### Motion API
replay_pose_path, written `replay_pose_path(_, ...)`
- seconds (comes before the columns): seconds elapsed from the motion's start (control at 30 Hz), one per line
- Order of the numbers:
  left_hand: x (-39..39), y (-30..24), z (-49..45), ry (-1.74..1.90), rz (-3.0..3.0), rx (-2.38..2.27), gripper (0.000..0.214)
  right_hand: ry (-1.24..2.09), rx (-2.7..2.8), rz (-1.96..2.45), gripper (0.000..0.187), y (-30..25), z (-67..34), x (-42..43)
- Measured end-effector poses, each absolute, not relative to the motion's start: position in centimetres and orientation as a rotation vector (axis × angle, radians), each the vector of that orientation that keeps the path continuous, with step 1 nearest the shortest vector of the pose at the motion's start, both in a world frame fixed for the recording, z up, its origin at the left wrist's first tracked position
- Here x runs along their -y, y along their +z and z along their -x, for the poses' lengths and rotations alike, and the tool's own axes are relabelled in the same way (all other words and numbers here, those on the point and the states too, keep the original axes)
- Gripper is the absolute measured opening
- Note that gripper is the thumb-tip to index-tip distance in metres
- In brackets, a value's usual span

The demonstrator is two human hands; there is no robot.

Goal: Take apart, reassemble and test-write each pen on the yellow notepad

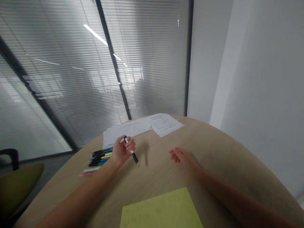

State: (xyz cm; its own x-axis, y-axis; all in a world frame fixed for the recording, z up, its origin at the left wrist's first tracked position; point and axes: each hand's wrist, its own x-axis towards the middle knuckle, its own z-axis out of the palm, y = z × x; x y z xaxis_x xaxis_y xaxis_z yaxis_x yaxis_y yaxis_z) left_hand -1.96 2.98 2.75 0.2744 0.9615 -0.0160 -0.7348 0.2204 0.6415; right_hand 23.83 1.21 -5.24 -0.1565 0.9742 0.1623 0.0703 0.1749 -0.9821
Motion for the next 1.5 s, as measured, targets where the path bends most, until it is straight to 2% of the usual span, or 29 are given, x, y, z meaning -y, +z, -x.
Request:
replay_pose_path(0.1,-3.0,3.2,2.8,1.220,-0.563,-0.452,0.048,1.134,1.456,1.061,0.051,-5.5,-23.8,-1.4)
replay_pose_path(0.37,-3.1,3.4,3.2,1.194,-0.539,-0.439,0.041,1.114,1.492,1.066,0.051,-5.4,-23.8,-1.2)
replay_pose_path(0.63,-2.8,3.4,2.7,1.156,-0.535,-0.446,0.059,1.078,1.526,1.087,0.045,-5.7,-23.9,-1.3)
replay_pose_path(1.07,-2.8,3.0,2.4,1.131,-0.546,-0.443,0.044,1.083,1.541,1.104,0.044,-5.8,-23.8,-1.3)
replay_pose_path(1.23,-2.6,2.7,2.1,1.185,-0.528,-0.428,0.048,1.041,1.589,1.102,0.042,-5.8,-23.8,-1.3)
replay_pose_path(1.4,-1.9,2.9,0.9,1.221,-0.506,-0.414,0.053,0.897,1.727,1.167,0.032,-4.7,-23.1,-0.1)
replay_pose_path(1.5,-0.9,3.0,-0.7,1.216,-0.525,-0.427,0.046,0.923,1.802,1.121,0.024,-3.9,-21.7,1.5)
